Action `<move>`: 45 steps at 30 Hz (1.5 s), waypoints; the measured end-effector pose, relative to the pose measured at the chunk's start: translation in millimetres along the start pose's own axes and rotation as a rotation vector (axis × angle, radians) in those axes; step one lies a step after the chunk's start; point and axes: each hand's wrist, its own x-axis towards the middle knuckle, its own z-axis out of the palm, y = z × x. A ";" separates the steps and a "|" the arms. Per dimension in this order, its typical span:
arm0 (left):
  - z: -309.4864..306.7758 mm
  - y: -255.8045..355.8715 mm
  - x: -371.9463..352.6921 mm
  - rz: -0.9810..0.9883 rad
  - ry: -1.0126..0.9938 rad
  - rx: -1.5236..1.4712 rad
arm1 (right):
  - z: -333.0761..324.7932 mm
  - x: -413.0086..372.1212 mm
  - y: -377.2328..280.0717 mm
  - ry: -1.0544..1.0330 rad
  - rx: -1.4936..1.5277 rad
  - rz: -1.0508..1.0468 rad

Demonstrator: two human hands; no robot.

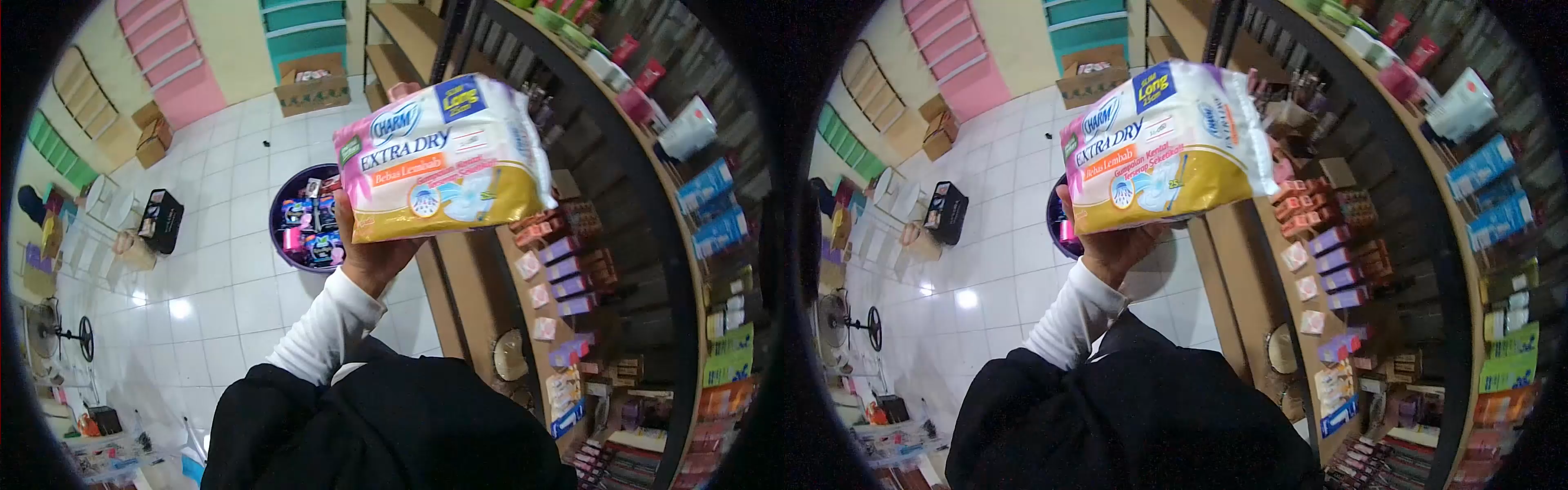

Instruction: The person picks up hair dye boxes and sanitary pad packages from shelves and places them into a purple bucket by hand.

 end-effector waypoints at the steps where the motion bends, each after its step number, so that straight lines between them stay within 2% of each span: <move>1: -3.0 13.1 -4.9 0.015 0.051 -0.016 | 15.1 18.2 -13.5 -0.009 -0.003 -0.059; 2: 5.1 30.8 -9.1 0.059 0.358 0.270 | 31.1 36.4 -32.6 -0.015 -0.009 -0.135; 6: -26.6 106.3 -19.0 0.147 0.568 0.358 | 113.1 118.5 -108.6 -0.023 -0.018 -0.421; 9: -63.8 164.2 -22.6 0.128 0.662 0.386 | 191.1 162.3 -149.9 -0.065 -0.010 -0.541; 11: -105.6 202.3 -36.0 0.137 0.244 -0.020 | 255.9 180.8 -167.3 -0.129 -0.005 -0.572; 12: -126.1 229.9 -50.3 0.068 0.412 0.099 | 290.7 182.5 -168.1 -0.192 -0.004 -0.549; 14: -126.8 257.8 -48.5 0.134 0.641 0.326 | 361.3 167.2 -156.1 -0.340 -0.022 -0.438; 15: -136.1 274.8 -52.8 0.147 0.708 0.354 | 393.5 144.3 -147.4 -0.404 -0.082 -0.345; 16: -147.1 289.8 -56.2 0.148 0.742 0.358 | 428.4 126.9 -128.7 -0.557 0.011 -0.181; 18: -167.1 315.8 -68.2 0.150 0.807 0.367 | 499.7 84.7 -68.9 -0.615 0.101 -0.147; 23: -210.2 349.3 -110.6 0.161 0.964 0.375 | 629.2 -31.9 53.2 -0.776 0.126 0.192; 25: -224.1 350.8 -127.4 0.165 1.020 0.366 | 667.6 -73.8 93.4 -0.756 0.054 0.255; 26: -231.5 350.0 -134.7 0.170 1.046 0.362 | 675.3 -82.5 91.9 -0.817 -0.027 0.371; 27: -238.0 349.0 -142.7 0.173 1.069 0.357 | 692.7 -100.5 108.3 -0.786 0.004 0.377; 29: -247.6 343.5 -158.8 0.180 1.116 0.348 | 722.3 -124.0 131.2 -0.856 -0.013 0.470; 32: -263.0 334.2 -178.5 0.195 1.173 0.327 | 762.1 -157.6 155.4 -0.795 0.149 0.729; 35: -276.3 325.0 -196.5 0.190 1.220 0.302 | 806.3 -192.0 182.5 -0.682 0.226 0.852; 36: -281.4 322.3 -201.5 0.190 1.229 0.294 | 815.1 -200.9 191.6 -0.736 0.107 0.762; 37: -284.9 319.8 -207.3 0.191 1.240 0.287 | 825.2 -207.5 202.6 -0.896 -0.110 0.733; 39: -290.4 314.3 -216.8 0.189 1.263 0.268 | 844.8 -229.6 212.4 -0.676 -0.285 0.708; 42: -295.2 308.2 -225.1 0.182 1.283 0.254 | 832.4 -202.0 178.8 -0.471 -0.314 0.158; 45: -298.1 303.4 -234.7 0.182 1.310 0.234 | 808.7 -187.9 128.3 -0.692 -0.161 0.019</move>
